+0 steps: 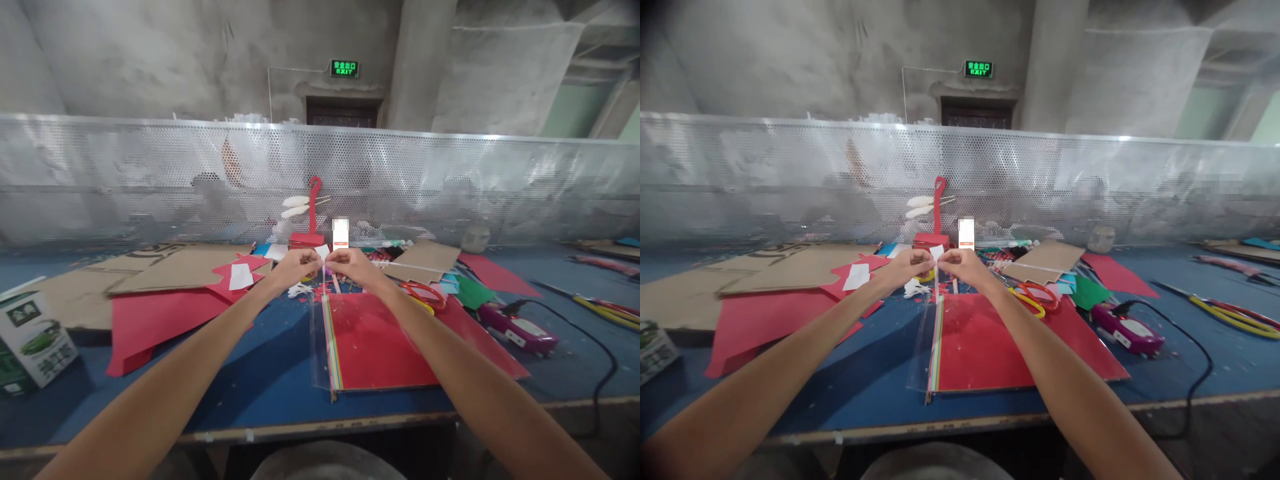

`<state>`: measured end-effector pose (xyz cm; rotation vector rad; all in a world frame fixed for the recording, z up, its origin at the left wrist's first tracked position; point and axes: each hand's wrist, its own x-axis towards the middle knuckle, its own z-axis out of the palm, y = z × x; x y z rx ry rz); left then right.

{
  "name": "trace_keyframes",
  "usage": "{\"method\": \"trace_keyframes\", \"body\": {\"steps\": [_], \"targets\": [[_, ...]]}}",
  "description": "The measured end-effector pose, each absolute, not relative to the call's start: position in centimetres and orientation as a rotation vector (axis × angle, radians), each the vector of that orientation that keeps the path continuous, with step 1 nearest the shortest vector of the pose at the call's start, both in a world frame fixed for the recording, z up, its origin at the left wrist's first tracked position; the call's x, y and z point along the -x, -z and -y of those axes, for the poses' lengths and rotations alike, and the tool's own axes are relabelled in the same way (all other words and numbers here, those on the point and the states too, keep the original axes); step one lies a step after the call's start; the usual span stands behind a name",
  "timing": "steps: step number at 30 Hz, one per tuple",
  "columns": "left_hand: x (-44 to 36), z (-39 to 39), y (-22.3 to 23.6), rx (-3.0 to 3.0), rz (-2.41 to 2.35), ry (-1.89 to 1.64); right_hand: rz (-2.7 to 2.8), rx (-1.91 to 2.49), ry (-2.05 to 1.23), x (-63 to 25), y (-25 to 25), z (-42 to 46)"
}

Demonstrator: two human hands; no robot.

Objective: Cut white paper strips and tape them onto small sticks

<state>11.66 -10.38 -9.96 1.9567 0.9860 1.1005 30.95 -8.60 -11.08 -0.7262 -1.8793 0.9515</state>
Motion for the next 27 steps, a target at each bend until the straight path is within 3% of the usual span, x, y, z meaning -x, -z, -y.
{"method": "trace_keyframes", "body": {"steps": [27], "targets": [[-11.82, 10.89, 9.76, -2.268, -1.129, -1.121, 1.885, 0.854, -0.849, -30.42, 11.26, 8.87]]}}
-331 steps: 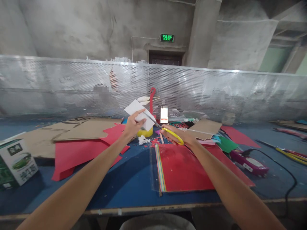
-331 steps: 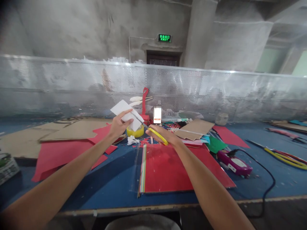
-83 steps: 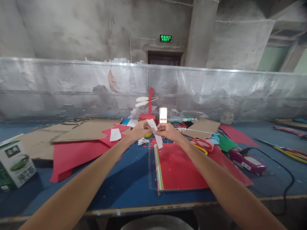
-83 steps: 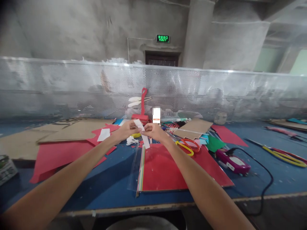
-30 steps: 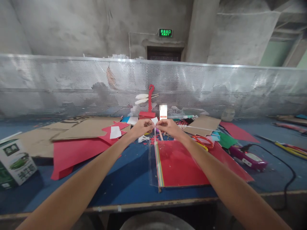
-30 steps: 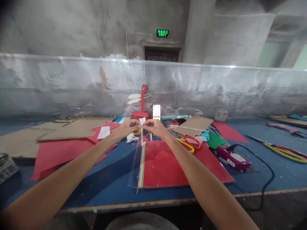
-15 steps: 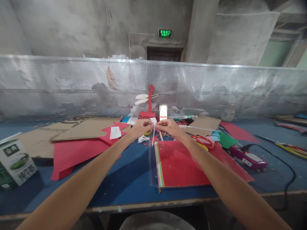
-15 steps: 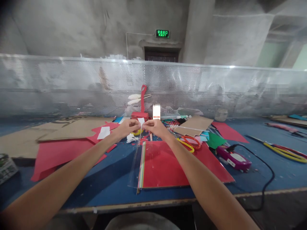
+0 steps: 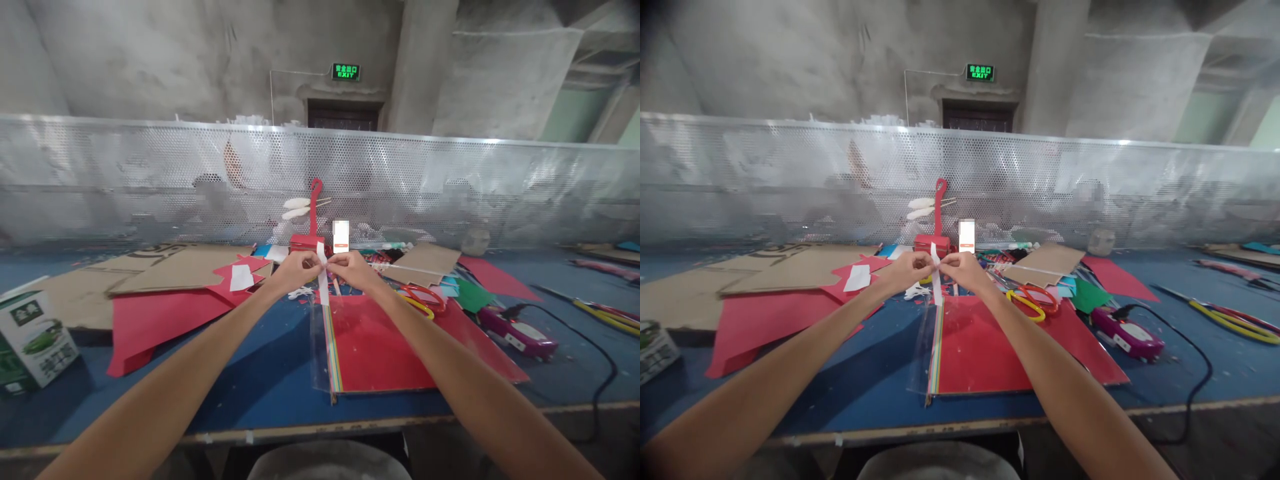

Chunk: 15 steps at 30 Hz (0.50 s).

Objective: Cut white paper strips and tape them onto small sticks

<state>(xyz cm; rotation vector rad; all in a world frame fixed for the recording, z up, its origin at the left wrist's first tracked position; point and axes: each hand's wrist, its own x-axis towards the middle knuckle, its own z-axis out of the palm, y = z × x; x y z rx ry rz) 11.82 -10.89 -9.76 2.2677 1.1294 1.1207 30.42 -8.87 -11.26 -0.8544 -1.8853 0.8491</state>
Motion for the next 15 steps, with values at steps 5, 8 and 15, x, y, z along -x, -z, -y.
{"method": "trace_keyframes", "body": {"steps": [5, 8, 15], "targets": [[-11.95, 10.94, 9.57, -2.218, -1.155, -1.112, 1.871, 0.879, -0.825, -30.48, 10.89, 9.04], [-11.97, 10.98, 9.52, -2.194, -1.155, -1.099, 1.883, 0.873, -0.827, -30.48, 10.76, 9.16], [-11.84, 11.06, 9.38, -2.215, -1.126, -1.075, 1.882, 0.828, -0.801, -30.59, 10.80, 9.27]]}}
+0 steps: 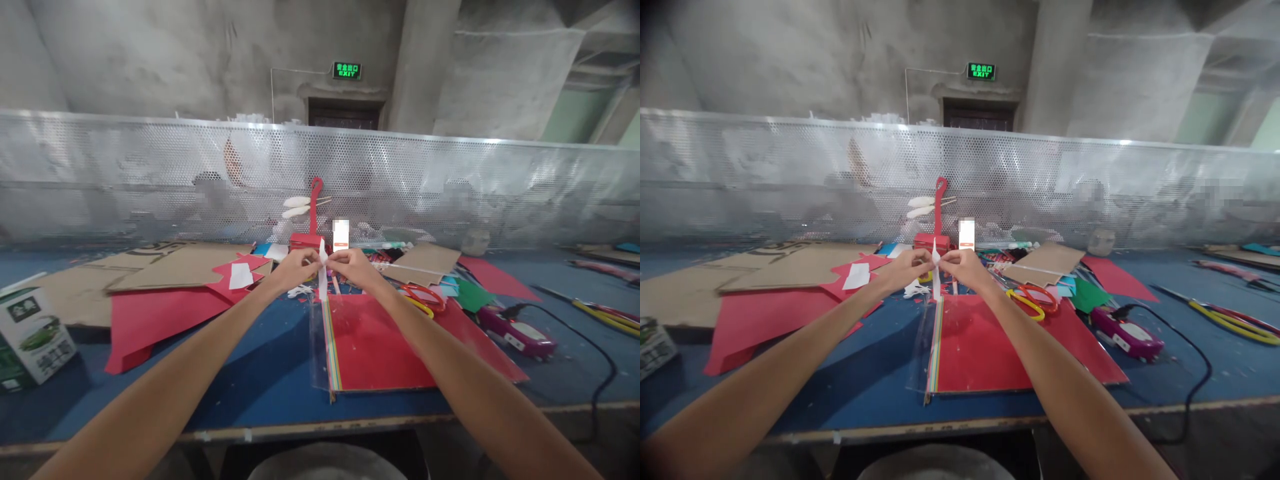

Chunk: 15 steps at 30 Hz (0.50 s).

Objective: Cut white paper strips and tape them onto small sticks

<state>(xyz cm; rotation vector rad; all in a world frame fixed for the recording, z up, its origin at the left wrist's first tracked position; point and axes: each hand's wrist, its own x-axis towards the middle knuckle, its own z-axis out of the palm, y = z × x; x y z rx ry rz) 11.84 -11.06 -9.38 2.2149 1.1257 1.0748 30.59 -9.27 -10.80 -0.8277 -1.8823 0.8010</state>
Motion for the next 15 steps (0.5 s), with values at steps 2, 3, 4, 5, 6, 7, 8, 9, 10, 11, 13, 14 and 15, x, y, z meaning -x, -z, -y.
{"method": "trace_keyframes", "body": {"steps": [2, 3, 4, 5, 6, 7, 8, 9, 10, 11, 13, 14, 15], "targets": [[-11.78, 11.02, 9.38, -2.223, -1.108, -1.066, 1.867, 0.809, -0.813, -30.62, 10.79, 9.33], [-11.76, 11.02, 9.39, -2.230, -1.103, -1.065, 1.854, 0.808, -0.828, -30.62, 10.77, 9.37], [-11.74, 11.03, 9.42, -2.240, -1.101, -1.069, 1.840, 0.815, -0.843, -30.61, 10.74, 9.42], [-11.73, 11.05, 9.44, -2.253, -1.106, -1.075, 1.830, 0.826, -0.856, -30.58, 10.70, 9.47], [-11.72, 11.09, 9.48, -2.270, -1.117, -1.080, 1.823, 0.837, -0.864, -30.55, 10.67, 9.52], [-11.72, 11.14, 9.51, -2.288, -1.135, -1.085, 1.821, 0.846, -0.870, -30.52, 10.64, 9.55], [-11.73, 11.19, 9.54, -2.305, -1.157, -1.088, 1.823, 0.851, -0.873, -30.48, 10.61, 9.57], [-11.75, 11.23, 9.56, -2.320, -1.179, -1.088, 1.825, 0.856, -0.878, -30.44, 10.59, 9.58], [-11.78, 11.26, 9.58, -2.333, -1.195, -1.089, 1.824, 0.861, -0.885, -30.41, 10.58, 9.57], [-11.81, 11.28, 9.59, -2.342, -1.207, -1.089, 1.822, 0.865, -0.896, -30.38, 10.57, 9.55], [-11.86, 11.24, 9.63, -2.354, -1.218, -1.096, 1.817, 0.871, -0.914, -30.33, 10.56, 9.51], [-11.87, 11.19, 9.66, -2.357, -1.222, -1.098, 1.817, 0.869, -0.920, -30.32, 10.55, 9.51], [-11.88, 11.13, 9.71, -2.357, -1.225, -1.099, 1.819, 0.864, -0.922, -30.32, 10.55, 9.52]]}}
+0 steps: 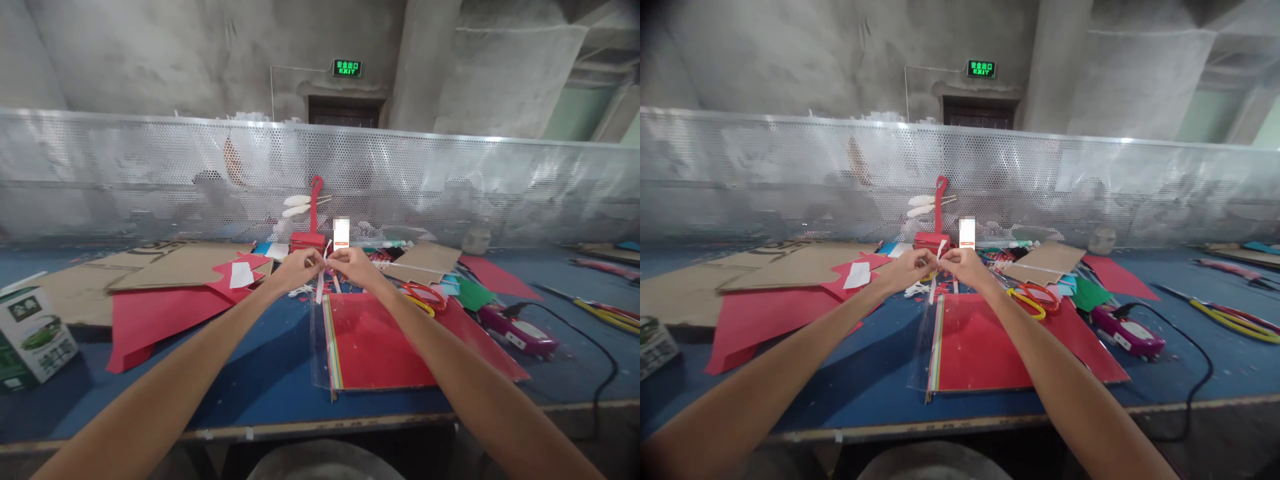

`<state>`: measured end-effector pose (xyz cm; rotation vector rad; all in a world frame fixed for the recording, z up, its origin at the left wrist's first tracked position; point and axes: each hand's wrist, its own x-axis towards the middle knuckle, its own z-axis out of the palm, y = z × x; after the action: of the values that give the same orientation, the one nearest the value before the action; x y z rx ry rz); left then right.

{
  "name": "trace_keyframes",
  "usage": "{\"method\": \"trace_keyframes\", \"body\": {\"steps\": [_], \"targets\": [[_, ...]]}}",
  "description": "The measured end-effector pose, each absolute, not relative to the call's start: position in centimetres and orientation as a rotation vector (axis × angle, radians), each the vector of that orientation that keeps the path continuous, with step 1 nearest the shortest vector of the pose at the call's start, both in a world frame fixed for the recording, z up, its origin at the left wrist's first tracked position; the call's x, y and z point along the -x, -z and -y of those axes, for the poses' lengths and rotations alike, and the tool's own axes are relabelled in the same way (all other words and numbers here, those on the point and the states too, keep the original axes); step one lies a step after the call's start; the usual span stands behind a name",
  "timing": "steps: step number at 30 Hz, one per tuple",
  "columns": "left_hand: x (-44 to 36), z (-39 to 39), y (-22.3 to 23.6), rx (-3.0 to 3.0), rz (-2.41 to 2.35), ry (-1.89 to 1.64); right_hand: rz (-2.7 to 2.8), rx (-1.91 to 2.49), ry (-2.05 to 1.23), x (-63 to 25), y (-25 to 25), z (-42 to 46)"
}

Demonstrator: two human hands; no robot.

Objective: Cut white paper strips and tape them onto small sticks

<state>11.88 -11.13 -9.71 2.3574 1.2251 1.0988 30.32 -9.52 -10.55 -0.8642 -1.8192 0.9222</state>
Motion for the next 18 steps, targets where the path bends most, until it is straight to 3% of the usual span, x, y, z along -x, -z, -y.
{"method": "trace_keyframes", "body": {"steps": [18], "targets": [[-12.35, 11.33, 9.60, -2.420, -1.303, -1.112, 1.924, 0.853, -0.744, -30.26, 10.76, 9.54]]}}
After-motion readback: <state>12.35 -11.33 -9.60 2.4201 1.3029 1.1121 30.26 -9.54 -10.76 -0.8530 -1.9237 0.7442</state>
